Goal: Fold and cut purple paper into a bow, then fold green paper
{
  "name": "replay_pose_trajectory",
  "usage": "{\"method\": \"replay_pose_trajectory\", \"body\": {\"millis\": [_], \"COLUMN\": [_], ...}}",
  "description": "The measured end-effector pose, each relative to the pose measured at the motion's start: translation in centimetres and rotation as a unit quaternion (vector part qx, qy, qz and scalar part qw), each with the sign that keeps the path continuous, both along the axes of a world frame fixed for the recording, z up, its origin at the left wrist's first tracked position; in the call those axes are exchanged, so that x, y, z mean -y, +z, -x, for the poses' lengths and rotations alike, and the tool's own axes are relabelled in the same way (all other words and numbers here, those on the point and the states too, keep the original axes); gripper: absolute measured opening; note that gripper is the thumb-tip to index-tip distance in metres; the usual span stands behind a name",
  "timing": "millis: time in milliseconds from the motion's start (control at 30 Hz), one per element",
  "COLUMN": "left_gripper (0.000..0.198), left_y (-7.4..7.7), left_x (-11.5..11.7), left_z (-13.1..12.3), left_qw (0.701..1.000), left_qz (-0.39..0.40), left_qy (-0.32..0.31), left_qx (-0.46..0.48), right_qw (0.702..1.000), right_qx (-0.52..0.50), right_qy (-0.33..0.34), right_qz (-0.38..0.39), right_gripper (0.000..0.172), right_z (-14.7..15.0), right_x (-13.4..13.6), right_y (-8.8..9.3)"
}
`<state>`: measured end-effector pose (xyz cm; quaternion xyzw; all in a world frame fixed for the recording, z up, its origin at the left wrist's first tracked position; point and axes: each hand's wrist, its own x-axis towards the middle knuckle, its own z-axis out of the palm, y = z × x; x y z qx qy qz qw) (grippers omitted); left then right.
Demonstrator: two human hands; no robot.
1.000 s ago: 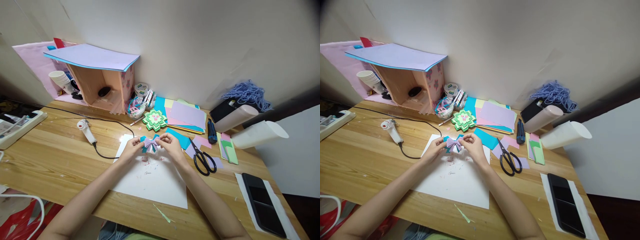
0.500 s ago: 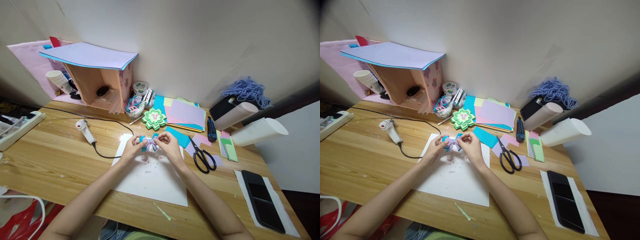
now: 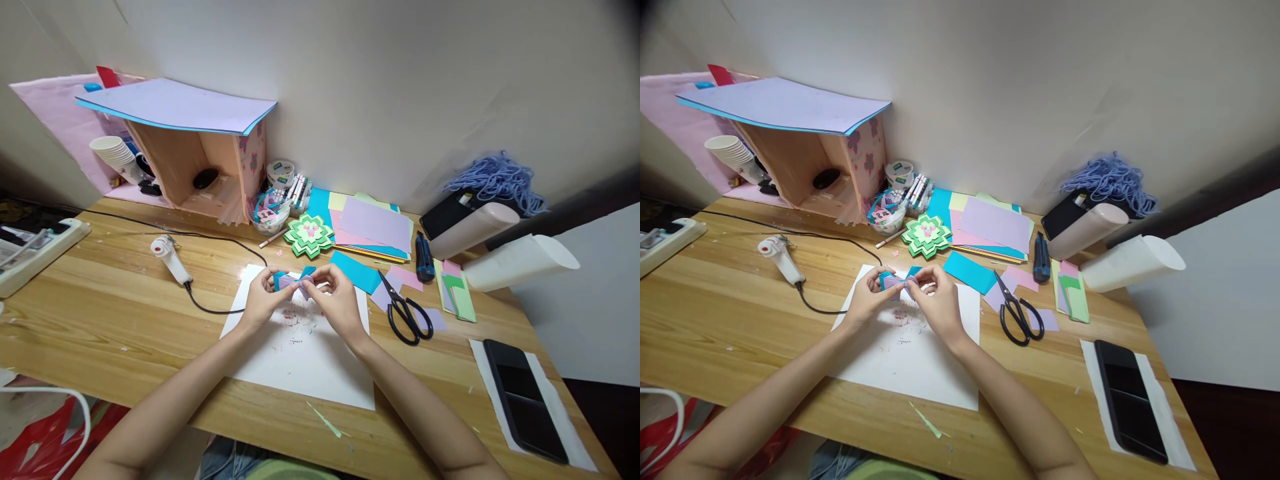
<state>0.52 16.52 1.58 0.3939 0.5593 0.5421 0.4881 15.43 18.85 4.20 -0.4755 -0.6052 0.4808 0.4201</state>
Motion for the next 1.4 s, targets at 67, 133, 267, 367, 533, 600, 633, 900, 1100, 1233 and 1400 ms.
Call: {"method": "replay_pose_trajectory", "body": {"millis": [67, 133, 267, 367, 533, 600, 633, 900, 1100, 1233, 1400], "left_gripper": [0.039, 0.039, 0.037, 0.036, 0.037, 0.036, 0.036, 0.031, 0.028, 0.024, 0.024], "left_y": [-0.1, -0.2, -0.3, -0.1, 0.3, 0.4, 0.4, 0.3, 0.3, 0.5, 0.9], "left_x": [0.0, 0.0, 0.1, 0.1, 0.1, 0.2, 0.2, 0.3, 0.4, 0.8, 1.3], "left_z": [0.0, 0.1, 0.1, 0.1, 0.1, 0.0, 0.0, 0.1, 0.0, 0.0, 0.0], "left_qw": [1.0, 1.0, 1.0, 0.999, 0.999, 0.999, 0.999, 0.998, 0.995, 0.984, 0.957], "left_qz": [-0.009, -0.016, -0.026, -0.027, -0.023, -0.025, -0.026, -0.046, -0.07, -0.143, -0.263], "left_qy": [0.005, 0.009, 0.015, 0.017, 0.021, 0.02, 0.018, 0.012, 0.024, 0.047, 0.046], "left_qx": [-0.005, -0.008, -0.009, -0.014, -0.019, -0.018, -0.018, -0.039, -0.067, -0.091, -0.117], "right_qw": [1.0, 0.999, 0.998, 0.998, 0.998, 0.999, 0.998, 0.989, 0.984, 0.979, 0.96], "right_qx": [0.011, 0.021, 0.032, 0.043, 0.045, 0.042, 0.043, 0.136, 0.151, 0.14, 0.138], "right_qy": [0.0, -0.003, 0.002, 0.011, 0.025, 0.031, 0.033, 0.034, 0.059, 0.065, 0.087], "right_qz": [-0.02, -0.039, -0.05, -0.043, -0.019, 0.003, 0.013, -0.044, -0.069, -0.131, -0.227], "right_gripper": [0.018, 0.018, 0.017, 0.015, 0.016, 0.017, 0.017, 0.014, 0.014, 0.007, 0.005], "right_z": [-0.1, -0.2, -0.5, -0.7, -0.7, -0.7, -0.7, -1.3, -1.7, -1.8, -2.1], "right_x": [0.1, 0.2, 0.1, 0.1, -0.1, -0.2, -0.3, -0.8, -0.9, -0.5, -0.4], "right_y": [0.3, 0.5, 1.0, 1.1, 1.2, 1.3, 1.4, 1.2, 1.2, 2.0, 2.7]}}
